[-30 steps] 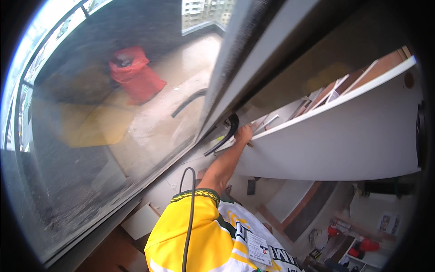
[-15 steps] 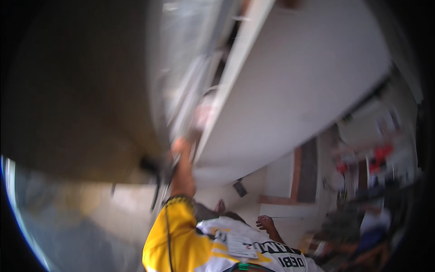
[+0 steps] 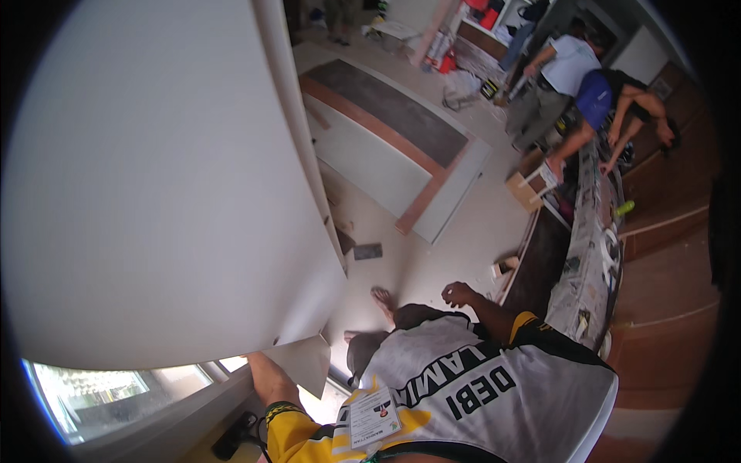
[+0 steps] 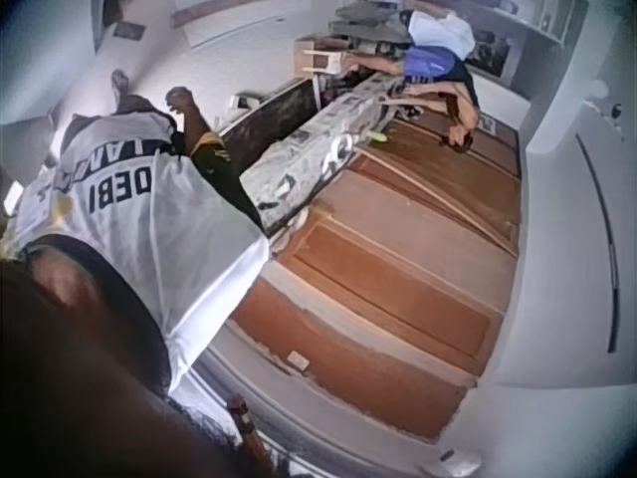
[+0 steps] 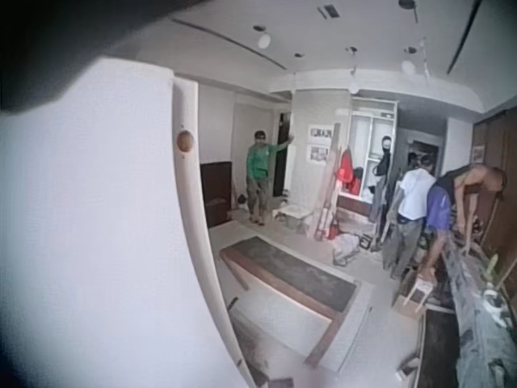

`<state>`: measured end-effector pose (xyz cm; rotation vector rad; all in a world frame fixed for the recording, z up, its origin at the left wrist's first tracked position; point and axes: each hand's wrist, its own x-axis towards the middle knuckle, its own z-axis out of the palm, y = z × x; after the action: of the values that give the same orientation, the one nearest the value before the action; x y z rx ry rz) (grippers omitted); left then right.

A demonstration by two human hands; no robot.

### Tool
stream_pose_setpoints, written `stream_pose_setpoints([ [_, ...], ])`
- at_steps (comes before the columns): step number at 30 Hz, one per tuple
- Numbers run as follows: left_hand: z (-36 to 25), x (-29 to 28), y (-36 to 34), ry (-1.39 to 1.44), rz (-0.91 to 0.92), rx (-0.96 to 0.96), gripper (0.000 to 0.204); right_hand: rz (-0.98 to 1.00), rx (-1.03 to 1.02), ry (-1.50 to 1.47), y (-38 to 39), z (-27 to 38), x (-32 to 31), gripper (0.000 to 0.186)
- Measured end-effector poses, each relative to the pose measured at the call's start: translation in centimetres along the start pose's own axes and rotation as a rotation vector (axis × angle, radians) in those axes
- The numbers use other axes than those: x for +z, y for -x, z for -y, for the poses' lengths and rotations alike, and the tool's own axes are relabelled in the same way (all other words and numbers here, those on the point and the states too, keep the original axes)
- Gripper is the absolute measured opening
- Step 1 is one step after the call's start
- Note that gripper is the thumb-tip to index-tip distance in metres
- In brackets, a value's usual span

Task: The person uses a utility knife and a straight edge to score and cut a large sheet of laminate flooring. They repeatedly score the material along the straight edge, snap the sheet to separate the pieces, and then lift and move the cut sections.

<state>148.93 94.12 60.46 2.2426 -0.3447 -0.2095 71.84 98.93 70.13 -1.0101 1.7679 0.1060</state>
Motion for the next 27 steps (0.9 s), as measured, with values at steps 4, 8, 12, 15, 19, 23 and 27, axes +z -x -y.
stream_pose_setpoints([
  [4, -2.0, 0.7, 0.8, 0.232, 0.057, -0.035, 0.039, -0.013, 0.077, -0.098, -0.3, -2.3, -0.2, 0.026],
  [8, -3.7, -0.7, 3.8, 0.447, 0.077, -0.098, 0.041, 0.066, 0.102, -0.158, -1.9, -4.7, -1.8, 0.027],
  [12, -6.2, -1.5, 7.6, 0.643, 0.080, -0.155, 0.043, 0.035, 0.040, -0.155, -6.5, -7.5, -4.6, 0.020],
  [15, -7.3, -3.3, 10.7, 0.809, 0.054, -0.165, 0.045, -0.089, -0.090, -0.073, -11.1, -9.2, -8.2, 0.016],
  [19, -5.1, -11.0, 13.9, 0.941, 0.036, -0.240, 0.048, -0.250, -0.272, 0.133, -18.2, -10.6, -15.8, 0.024],
  [23, -9.6, -5.6, 24.7, 0.795, -0.422, -0.394, 0.019, -0.350, -0.236, 0.165, -22.5, -8.8, -28.1, 0.027],
  [27, -4.2, -9.6, 31.8, -0.738, -0.094, -0.290, 0.039, -0.284, -0.235, -0.084, -27.9, 3.5, -32.6, 0.036],
])
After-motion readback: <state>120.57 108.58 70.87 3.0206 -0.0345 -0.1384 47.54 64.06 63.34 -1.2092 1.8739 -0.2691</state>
